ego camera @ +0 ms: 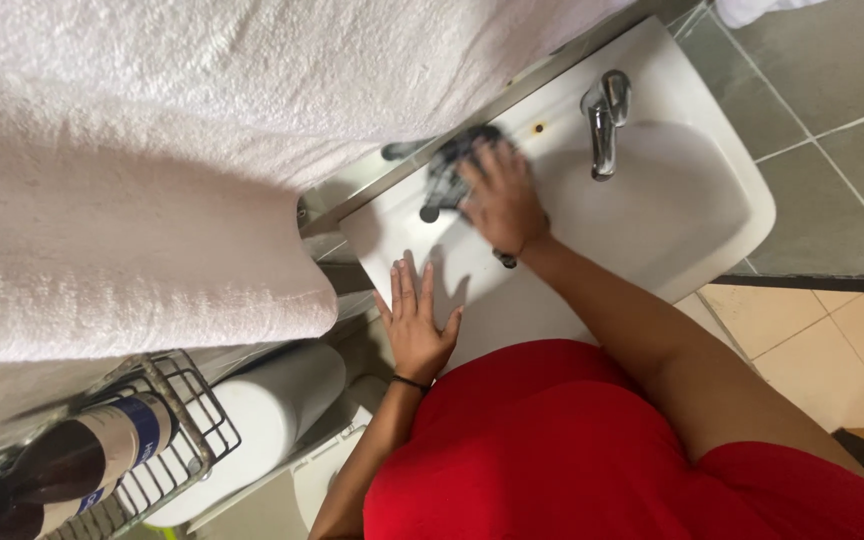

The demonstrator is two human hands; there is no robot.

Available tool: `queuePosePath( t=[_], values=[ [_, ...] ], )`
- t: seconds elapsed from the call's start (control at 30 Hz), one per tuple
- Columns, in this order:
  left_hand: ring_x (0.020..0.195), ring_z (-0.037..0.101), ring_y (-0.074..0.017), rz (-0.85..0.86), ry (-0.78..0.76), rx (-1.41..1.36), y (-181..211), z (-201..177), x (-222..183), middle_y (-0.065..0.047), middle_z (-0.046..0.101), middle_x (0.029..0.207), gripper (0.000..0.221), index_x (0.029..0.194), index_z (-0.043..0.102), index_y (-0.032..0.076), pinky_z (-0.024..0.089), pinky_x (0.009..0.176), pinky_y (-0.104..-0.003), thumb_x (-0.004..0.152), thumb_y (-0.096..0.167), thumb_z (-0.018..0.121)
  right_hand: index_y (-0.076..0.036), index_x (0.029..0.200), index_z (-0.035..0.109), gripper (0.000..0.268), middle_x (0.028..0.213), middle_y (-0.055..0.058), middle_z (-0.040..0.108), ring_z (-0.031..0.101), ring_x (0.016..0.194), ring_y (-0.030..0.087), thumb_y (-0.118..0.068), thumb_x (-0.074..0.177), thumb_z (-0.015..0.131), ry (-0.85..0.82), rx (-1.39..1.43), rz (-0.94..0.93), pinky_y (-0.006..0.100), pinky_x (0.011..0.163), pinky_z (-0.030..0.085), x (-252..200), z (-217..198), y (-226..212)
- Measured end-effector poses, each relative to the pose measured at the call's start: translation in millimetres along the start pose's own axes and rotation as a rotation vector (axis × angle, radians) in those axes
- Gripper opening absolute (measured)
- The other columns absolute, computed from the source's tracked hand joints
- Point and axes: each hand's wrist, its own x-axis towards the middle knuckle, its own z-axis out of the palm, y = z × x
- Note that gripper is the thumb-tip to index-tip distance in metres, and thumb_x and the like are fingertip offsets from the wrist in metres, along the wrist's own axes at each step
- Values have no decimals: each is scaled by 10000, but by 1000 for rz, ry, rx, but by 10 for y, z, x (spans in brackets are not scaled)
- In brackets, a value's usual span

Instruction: Cleaning a bathroom sink with a cloth.

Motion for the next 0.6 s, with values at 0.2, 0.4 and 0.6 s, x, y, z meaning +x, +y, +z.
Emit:
queuePosePath(
  t=[0.2, 0.4, 0.6],
  values=[
    [1575, 101, -381, 15, 15, -4, -70, 119, -3, -243, 128, 1688, 944, 1611, 291, 182, -6, 1236, -615, 851, 535, 726, -128, 1557, 471, 638, 1652, 281, 278, 197, 1493, 579, -402, 1014, 661, 98, -117, 218, 690, 1209, 144, 72, 267, -85],
    [1577, 86, -428, 40, 88, -35, -104, 186, -31, -300, 107, 1678, 1043, 1621, 286, 168, 42, 1238, -628, 820, 670, 725, -213, 1549, 443, 729, 1674, 134, 230, 134, 1531, 451, -429, 879, 633, -364, -92, -255, 666, 1203, 85, -239, 432, -658],
    [1572, 85, -444, 21, 60, -22, -40, 88, -15, -305, 108, 1676, 1045, 1618, 311, 183, 38, 1236, -635, 804, 687, 729, -200, 1556, 481, 679, 1747, 75, 230, 112, 1622, 367, -528, 982, 635, -303, -20, -415, 644, 1282, 135, -602, 445, -327]
  ],
)
